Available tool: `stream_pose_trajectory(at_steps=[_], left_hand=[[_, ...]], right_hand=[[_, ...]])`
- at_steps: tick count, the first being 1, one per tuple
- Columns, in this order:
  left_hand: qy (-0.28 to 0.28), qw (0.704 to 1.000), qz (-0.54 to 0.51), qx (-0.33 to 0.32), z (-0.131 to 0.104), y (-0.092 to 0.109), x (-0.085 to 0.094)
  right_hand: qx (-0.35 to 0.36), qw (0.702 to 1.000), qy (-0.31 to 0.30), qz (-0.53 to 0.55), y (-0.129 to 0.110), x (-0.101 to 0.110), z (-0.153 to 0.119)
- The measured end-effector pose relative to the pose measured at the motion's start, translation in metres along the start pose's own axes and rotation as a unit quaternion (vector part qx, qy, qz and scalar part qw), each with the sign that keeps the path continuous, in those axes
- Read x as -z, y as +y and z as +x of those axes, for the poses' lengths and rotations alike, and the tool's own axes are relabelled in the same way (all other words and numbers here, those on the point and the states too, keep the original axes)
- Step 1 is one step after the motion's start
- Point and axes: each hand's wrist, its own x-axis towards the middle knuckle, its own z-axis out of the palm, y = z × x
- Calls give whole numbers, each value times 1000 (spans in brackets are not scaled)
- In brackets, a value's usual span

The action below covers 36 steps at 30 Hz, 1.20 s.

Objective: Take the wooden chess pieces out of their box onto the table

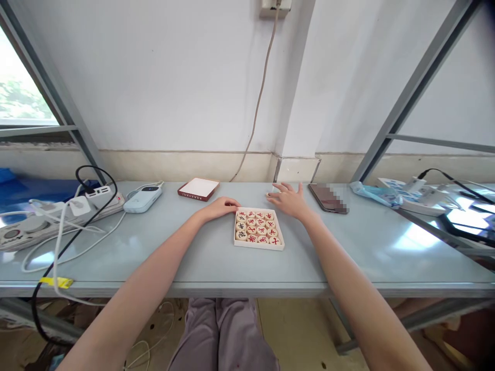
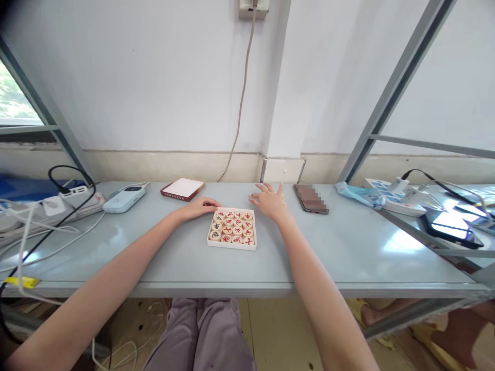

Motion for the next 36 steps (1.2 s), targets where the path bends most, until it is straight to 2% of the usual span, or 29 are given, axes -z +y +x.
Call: stream_pose_trajectory(at_steps=[3, 11, 15, 17, 18, 21, 23, 27, 30, 33, 36], left_hand=[[-1, 1000, -1, -5, 0, 1, 0], [7, 1000, -3, 0, -1, 3, -1], [4, 1000, 0, -8, 0, 2, -1], [7, 1000, 4, -9, 0, 1, -1], [8, 1000, 7, -10, 1, 1, -1], [8, 1000, 14, -20, 1, 0, -1], [1, 1000, 14, -26, 2, 0, 0], [-3, 999, 19, -31, 3, -2, 0], [4, 999, 24, -30, 2, -2, 0], [9, 1000, 18, -20, 1, 0, -1], [6, 1000, 8, -7, 0, 3, -1]], right_hand=[[-4, 999, -30, -13, 0, -5, -1], [-55, 998, -1, -34, 8, -19, 2], [-37, 997, 59, 44, 0, -5, 0], [9, 988, 83, 133, -12, 10, -2], [55, 978, 69, 187, -19, 18, -4], [209, 930, -64, 294, -40, 35, -11], [245, 912, -115, 308, -52, 37, -15], [233, 918, -93, 307, -65, 29, -17], [220, 922, -62, 313, -64, 28, -16], [151, 940, -11, 307, -52, 30, -12], [51, 969, 55, 234, -31, 22, -7]])
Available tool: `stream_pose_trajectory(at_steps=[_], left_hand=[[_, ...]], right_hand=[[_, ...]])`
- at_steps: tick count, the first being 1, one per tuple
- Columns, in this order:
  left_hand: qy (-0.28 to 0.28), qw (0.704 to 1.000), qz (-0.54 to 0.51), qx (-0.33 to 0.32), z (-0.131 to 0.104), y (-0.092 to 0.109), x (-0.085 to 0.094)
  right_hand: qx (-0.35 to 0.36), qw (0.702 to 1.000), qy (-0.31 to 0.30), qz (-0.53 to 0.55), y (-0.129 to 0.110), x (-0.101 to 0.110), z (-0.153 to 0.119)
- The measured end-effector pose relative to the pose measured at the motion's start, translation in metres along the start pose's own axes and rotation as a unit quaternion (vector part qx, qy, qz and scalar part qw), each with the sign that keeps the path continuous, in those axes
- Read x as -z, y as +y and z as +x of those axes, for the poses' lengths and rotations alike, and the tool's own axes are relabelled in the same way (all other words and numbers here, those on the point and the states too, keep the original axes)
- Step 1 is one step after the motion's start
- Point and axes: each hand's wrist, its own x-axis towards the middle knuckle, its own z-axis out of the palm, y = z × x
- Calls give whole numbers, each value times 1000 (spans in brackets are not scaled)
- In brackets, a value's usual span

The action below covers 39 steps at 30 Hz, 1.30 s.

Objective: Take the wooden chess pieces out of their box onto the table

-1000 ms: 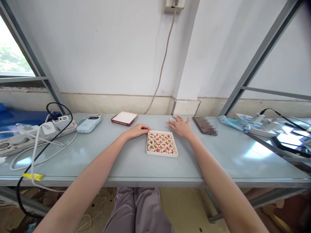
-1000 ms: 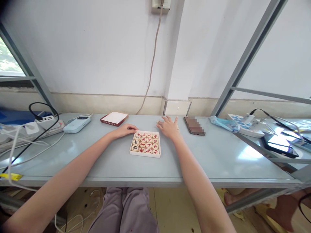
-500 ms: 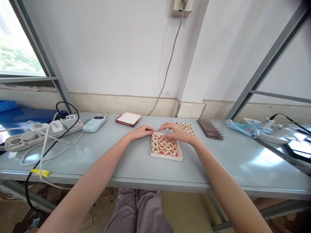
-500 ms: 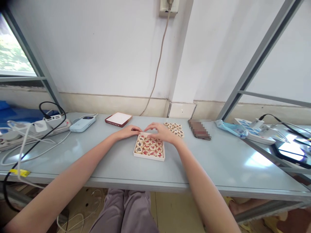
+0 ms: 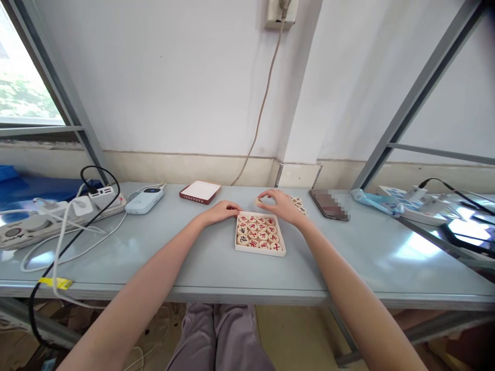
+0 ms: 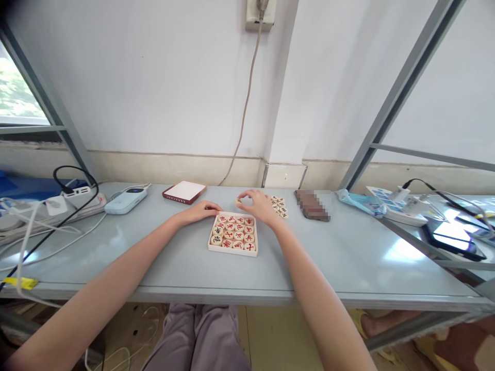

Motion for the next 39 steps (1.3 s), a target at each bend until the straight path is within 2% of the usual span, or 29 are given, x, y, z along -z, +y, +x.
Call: stream_pose_trajectory(at_steps=[3, 6, 9, 13, 16, 20, 23, 25, 28, 30, 31, 35, 37, 39], left_hand=[[-1, 1000, -6, 3, -1, 3, 0], [-5, 1000, -9, 1, -2, 3, 0], [-7, 1000, -9, 2, -1, 3, 0], [-5, 1000, -12, 5, -1, 4, 0], [-5, 1000, -14, 2, -2, 5, 0], [-3, 1000, -13, 0, -2, 5, 0], [0, 1000, -8, -3, -1, 4, 0], [1, 1000, -2, -8, 1, 2, -1], [4, 1000, 3, -18, 2, -2, -1], [-1, 1000, 2, -24, 2, -3, -1], [-3, 1000, 3, -25, 2, -3, -1], [-5, 1000, 6, -22, 1, -2, 0], [-2, 1000, 12, -18, 1, -3, 0], [1, 1000, 14, -14, 2, -4, 0]], right_hand=[[-39, 990, 29, -131, 27, -2, 1], [-48, 979, 42, -193, 43, -2, 0], [-29, 977, 52, -204, 47, 1, -1], [-16, 976, 17, -217, 46, -1, -1], [-20, 976, 12, -216, 45, -2, -1], [-36, 985, 24, -164, 34, 4, 1], [-4, 999, 8, -51, 11, 11, 0], [56, 996, -45, 52, -8, 14, -2], [149, 956, -202, 154, -35, 11, -7], [178, 931, -260, 183, -45, 5, -10], [182, 926, -270, 192, -47, 2, -10], [151, 933, -251, 211, -45, -3, -8], [124, 946, -212, 211, -39, 0, -6], [93, 965, -145, 200, -29, 3, -3]])
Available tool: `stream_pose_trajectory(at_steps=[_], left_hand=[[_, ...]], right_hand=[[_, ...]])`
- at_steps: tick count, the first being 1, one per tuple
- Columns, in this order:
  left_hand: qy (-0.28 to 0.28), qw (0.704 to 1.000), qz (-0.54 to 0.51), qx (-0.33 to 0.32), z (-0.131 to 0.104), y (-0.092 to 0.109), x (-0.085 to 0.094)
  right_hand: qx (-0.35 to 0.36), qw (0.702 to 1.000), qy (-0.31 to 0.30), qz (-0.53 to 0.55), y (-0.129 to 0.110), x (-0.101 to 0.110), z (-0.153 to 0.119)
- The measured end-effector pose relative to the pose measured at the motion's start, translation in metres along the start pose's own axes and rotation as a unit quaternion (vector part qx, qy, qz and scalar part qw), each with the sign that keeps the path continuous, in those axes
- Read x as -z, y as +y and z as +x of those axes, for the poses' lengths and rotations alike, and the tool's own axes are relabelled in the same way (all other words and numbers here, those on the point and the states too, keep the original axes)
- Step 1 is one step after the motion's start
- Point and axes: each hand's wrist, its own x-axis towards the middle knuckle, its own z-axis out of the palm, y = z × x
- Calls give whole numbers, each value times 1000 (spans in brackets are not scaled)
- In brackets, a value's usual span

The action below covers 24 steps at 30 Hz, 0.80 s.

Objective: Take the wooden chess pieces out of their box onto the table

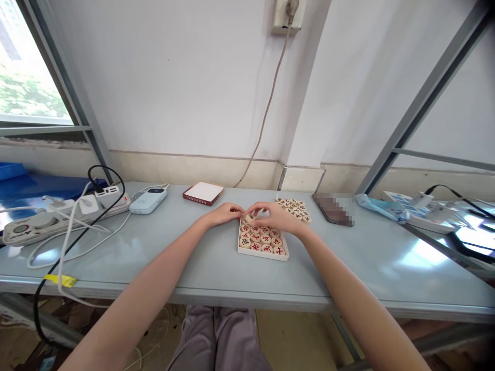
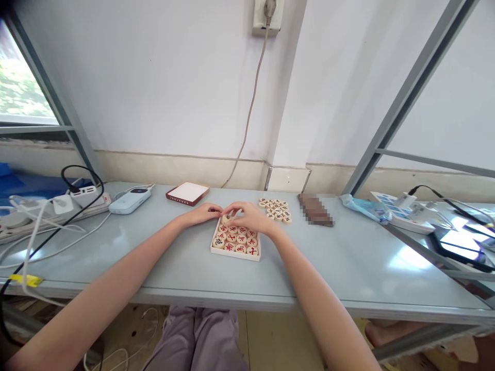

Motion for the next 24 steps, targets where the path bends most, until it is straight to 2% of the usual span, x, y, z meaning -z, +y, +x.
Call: stream_pose_trajectory(at_steps=[2, 4, 7, 10, 18, 21, 24], left_hand=[[0, 1000, -5, 6, 1, -2, 0], [-2, 1000, -14, 7, 2, -3, -1], [1, 1000, -21, 10, 2, -3, -1], [0, 1000, -26, 12, 0, -1, -1], [6, 1000, -16, 12, -1, 3, 0], [4, 1000, -16, 9, -1, 2, 0], [4, 1000, -16, 7, -1, 2, 0]], right_hand=[[-27, 996, 70, -43, 13, 8, -2], [-70, 984, 113, -116, 29, 16, -5], [-137, 954, 128, -234, 53, 24, -9], [-159, 934, 122, -295, 66, 27, -11], [-171, 922, 76, -339, 67, 22, -10], [-182, 917, 82, -346, 66, 24, -11], [-174, 945, 114, -252, 55, 26, -10]])
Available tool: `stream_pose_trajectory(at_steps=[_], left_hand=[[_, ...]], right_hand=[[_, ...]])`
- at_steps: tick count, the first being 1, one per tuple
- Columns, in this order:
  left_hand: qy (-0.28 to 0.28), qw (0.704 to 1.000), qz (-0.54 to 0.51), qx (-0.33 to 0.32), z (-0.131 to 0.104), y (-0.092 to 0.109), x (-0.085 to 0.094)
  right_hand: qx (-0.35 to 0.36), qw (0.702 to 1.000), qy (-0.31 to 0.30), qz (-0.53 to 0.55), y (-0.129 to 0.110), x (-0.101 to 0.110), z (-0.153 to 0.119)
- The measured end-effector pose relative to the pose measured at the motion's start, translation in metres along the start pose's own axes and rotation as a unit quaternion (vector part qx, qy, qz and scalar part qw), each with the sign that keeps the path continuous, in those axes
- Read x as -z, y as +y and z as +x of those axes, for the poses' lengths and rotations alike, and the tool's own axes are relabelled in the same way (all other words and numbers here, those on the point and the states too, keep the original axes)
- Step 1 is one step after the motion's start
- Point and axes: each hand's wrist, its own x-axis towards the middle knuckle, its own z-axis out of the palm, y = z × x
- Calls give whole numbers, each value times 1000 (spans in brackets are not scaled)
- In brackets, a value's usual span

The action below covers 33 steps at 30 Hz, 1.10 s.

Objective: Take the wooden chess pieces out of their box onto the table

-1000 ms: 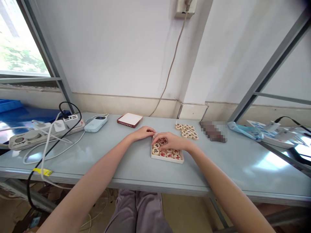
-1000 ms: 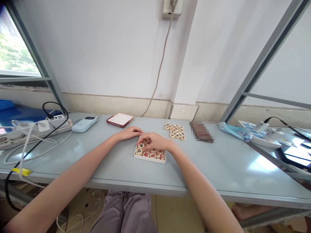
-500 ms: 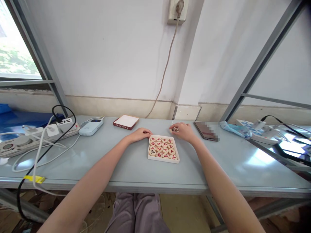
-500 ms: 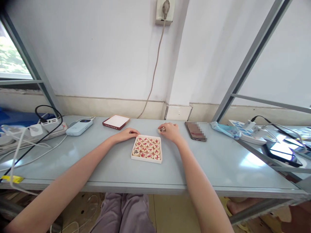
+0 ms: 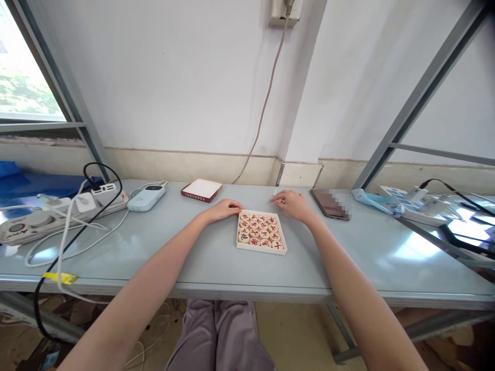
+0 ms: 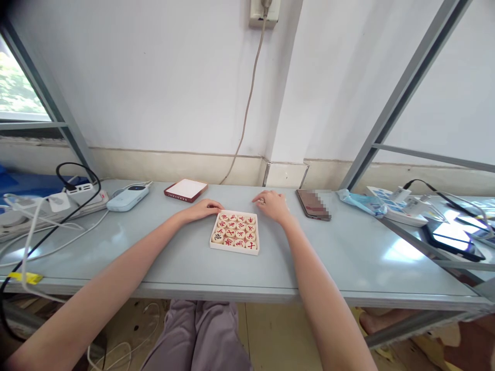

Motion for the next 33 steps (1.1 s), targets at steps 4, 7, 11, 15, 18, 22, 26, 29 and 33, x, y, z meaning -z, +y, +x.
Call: stream_pose_trajectory(at_steps=[4, 7, 11, 15, 18, 22, 26, 29, 33], left_hand=[[2, 1000, 8, -4, 1, 0, 0], [0, 1000, 12, -9, 1, 1, 0], [-3, 1000, 9, -12, 0, 3, 0], [-11, 1000, 6, -14, -1, 4, 0], [-12, 1000, 5, -9, -2, 5, 0], [-15, 1000, 7, -1, -1, 4, 1], [-18, 1000, 5, -12, 0, 2, 1], [-7, 1000, 11, 2, 1, 1, 1], [-4, 1000, -4, 15, 1, -1, 1]], right_hand=[[78, 970, -54, 223, -28, 15, -6], [174, 926, -204, 266, -54, 19, -14], [265, 880, -298, 257, -76, 10, -22], [272, 886, -281, 249, -81, 2, -23], [285, 883, -272, 256, -81, 1, -22], [296, 884, -253, 259, -84, 0, -22], [261, 903, -234, 250, -78, 6, -20], [196, 958, -96, 184, -60, 12, -15], [79, 992, 94, -20, -27, 12, -9]])
